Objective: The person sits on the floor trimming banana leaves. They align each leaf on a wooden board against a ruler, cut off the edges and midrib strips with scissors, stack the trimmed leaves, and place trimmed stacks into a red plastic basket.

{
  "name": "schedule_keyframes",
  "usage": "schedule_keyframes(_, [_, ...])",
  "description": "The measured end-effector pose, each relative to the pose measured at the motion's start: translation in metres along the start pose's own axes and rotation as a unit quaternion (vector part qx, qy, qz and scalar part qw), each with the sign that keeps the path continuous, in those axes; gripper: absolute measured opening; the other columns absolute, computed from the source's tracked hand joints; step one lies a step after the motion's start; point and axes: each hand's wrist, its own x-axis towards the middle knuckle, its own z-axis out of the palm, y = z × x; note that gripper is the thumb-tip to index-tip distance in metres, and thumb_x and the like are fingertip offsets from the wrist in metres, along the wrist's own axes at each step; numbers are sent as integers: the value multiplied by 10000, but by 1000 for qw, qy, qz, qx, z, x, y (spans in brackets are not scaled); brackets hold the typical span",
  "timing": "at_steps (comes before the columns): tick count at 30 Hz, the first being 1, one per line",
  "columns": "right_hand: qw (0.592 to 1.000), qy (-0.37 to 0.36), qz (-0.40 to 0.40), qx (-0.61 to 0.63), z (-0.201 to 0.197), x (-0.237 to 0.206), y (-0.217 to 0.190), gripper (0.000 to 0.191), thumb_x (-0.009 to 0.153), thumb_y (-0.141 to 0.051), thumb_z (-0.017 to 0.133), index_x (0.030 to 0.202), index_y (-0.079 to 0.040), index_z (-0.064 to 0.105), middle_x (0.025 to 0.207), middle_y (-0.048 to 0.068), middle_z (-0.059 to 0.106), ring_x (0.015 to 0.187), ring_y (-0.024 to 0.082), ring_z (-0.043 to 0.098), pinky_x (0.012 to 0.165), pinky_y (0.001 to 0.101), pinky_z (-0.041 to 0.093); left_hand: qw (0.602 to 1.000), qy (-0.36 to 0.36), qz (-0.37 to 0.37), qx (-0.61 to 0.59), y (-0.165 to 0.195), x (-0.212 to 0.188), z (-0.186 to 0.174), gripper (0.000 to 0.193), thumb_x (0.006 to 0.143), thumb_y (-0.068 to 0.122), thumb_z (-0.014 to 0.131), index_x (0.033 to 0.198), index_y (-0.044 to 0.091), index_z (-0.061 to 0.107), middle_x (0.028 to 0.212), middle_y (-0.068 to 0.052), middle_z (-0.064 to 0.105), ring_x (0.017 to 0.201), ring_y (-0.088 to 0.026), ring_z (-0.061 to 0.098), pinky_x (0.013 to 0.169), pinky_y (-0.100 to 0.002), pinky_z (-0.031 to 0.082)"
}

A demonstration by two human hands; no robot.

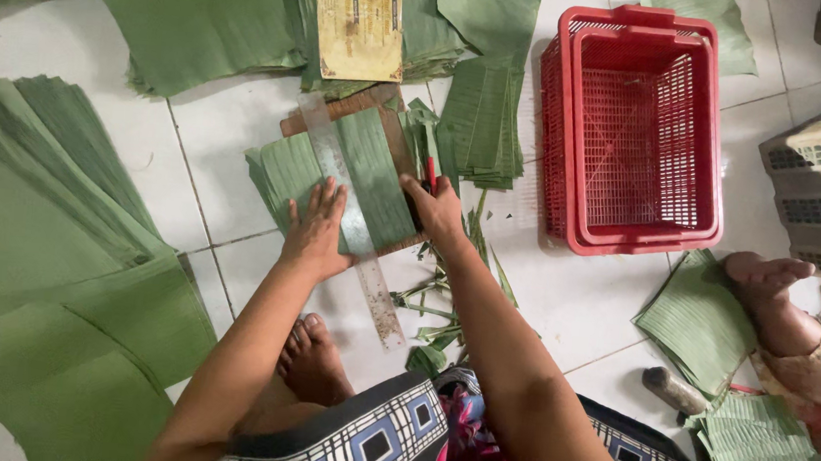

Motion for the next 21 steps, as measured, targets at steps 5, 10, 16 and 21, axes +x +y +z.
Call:
schedule_keyframes(5, [985,23,-119,-120,23,-14,-18,406,1041,-420,484,1234,-65,440,939,329,691,904,542,657,777,600,493,1000,1,5,6,4,-6,-7,1310,653,422,921,1619,86,102,1725,-109,29,1587,-303,80,1242,-655,112])
schedule_keyframes(10, [966,-76,-99,-227,65,-28,-47,378,1042,-413,450,1215,-81,404,926,366,681,892,579,645,799,646,491,999,-38,-17,-1,8,-8,-15,1334,676,398,919,1627,109,30,1728,-84,-46,1592,-286,16,1243,-646,63])
schedule_keyframes(16, [955,-123,-97,-250,83,-27,-63,387,1034,-404,452,1220,-70,387,923,354,692,907,563,655,821,630,496,999,-47,-15,6,7,-9,-18,1326,722,409,895,1632,95,-18,1727,-79,-73,1595,-284,-10,1246,-637,43])
schedule_keyframes(21, [953,-127,-117,-249,85,-27,-63,398,1031,-397,461,1207,-48,384,915,349,693,898,557,660,816,624,501,999,-53,-11,-6,4,-8,-16,1314,727,398,896,1619,52,-4,1726,-93,-80,1595,-291,-35,1248,-632,15])
